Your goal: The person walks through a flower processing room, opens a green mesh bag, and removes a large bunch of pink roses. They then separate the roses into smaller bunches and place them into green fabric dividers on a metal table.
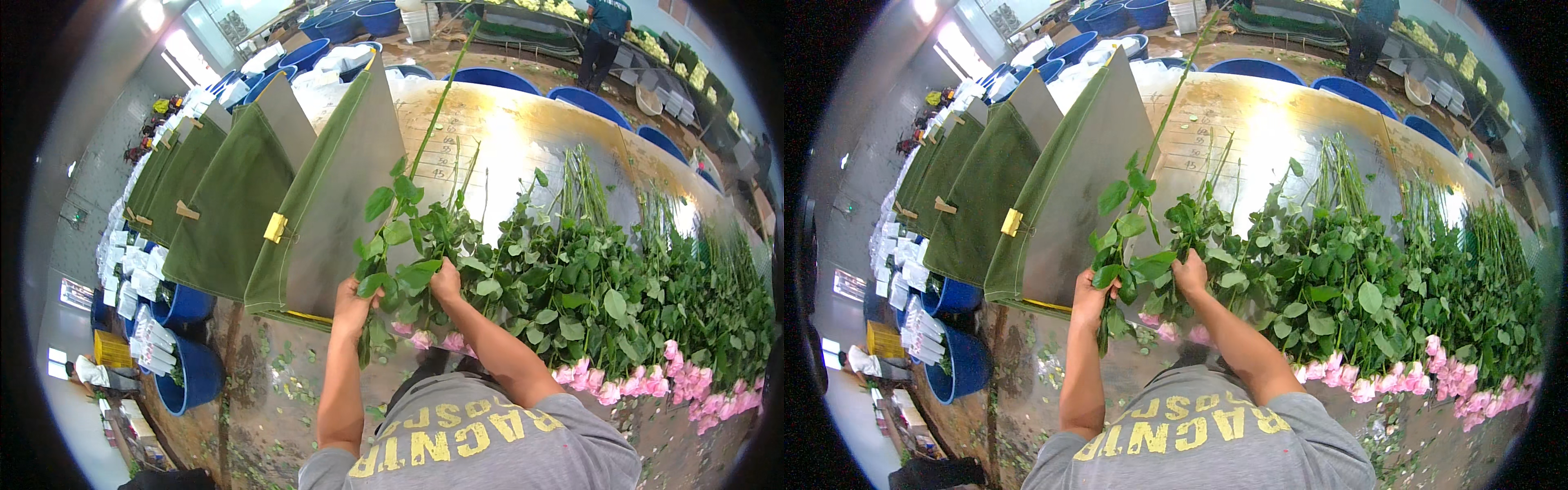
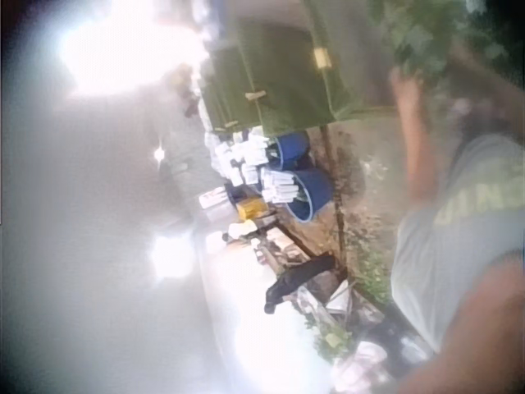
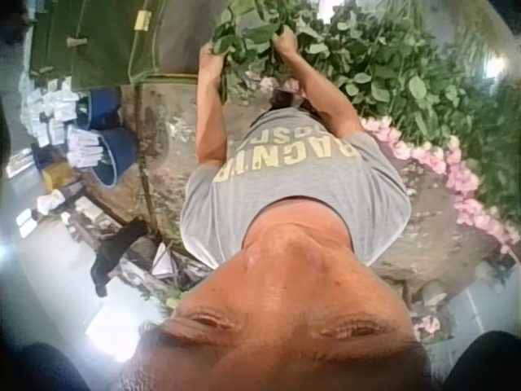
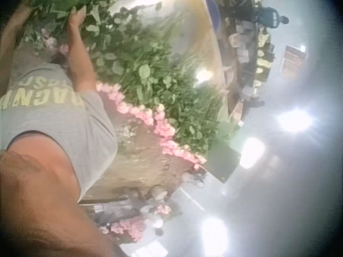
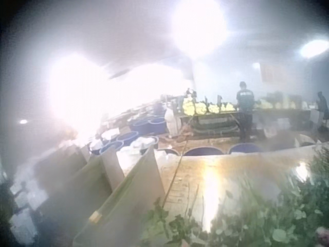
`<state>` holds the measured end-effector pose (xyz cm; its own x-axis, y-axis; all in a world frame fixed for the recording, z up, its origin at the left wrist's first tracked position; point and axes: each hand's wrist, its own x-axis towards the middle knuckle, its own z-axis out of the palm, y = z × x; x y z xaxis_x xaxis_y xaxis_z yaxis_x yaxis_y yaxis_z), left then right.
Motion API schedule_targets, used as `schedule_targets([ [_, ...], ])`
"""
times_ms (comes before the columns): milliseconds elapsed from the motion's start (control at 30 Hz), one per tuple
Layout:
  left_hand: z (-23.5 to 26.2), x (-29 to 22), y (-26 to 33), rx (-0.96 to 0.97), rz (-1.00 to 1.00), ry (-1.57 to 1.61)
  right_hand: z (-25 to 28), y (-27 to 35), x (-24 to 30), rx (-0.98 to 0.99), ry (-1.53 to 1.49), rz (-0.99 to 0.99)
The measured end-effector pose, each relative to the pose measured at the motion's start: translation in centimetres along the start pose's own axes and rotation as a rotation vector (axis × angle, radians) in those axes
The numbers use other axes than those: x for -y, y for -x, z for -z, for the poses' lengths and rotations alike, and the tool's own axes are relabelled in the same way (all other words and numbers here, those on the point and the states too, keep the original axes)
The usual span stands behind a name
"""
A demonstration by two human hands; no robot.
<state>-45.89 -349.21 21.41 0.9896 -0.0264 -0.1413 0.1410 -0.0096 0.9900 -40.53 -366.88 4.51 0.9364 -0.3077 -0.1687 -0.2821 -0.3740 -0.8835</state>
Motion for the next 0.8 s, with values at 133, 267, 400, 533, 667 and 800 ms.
schedule_targets([
  [133, -0.5, -1.6, 1.0, 0.012, 0.009, -0.004, -0.5, -0.1, -1.0, -0.007, -0.03, -0.042],
  [267, 0.0, -6.0, 5.0, -0.048, -0.002, 0.062, -1.4, -0.9, -2.7, -0.012, -0.147, 0.006],
  [400, 4.3, -12.4, 12.1, -0.346, -0.039, 0.071, -1.7, -2.6, -4.8, 0.038, 0.027, 0.022],
  [533, 13.9, -18.1, 13.3, -0.906, -0.486, 0.6, -2.1, -3.3, -6.4, 0.039, -0.159, 0.057],
  [667, 27.9, -23.3, 8.4, -0.958, -0.514, -0.042, -1.8, -3.1, -6.8, -0.025, -0.184, 0.134],
  [800, 39.4, -21.0, -1.3, -0.772, -0.337, -0.131, -0.5, -3.1, -6.0, 0.013, -0.103, 0.154],
])
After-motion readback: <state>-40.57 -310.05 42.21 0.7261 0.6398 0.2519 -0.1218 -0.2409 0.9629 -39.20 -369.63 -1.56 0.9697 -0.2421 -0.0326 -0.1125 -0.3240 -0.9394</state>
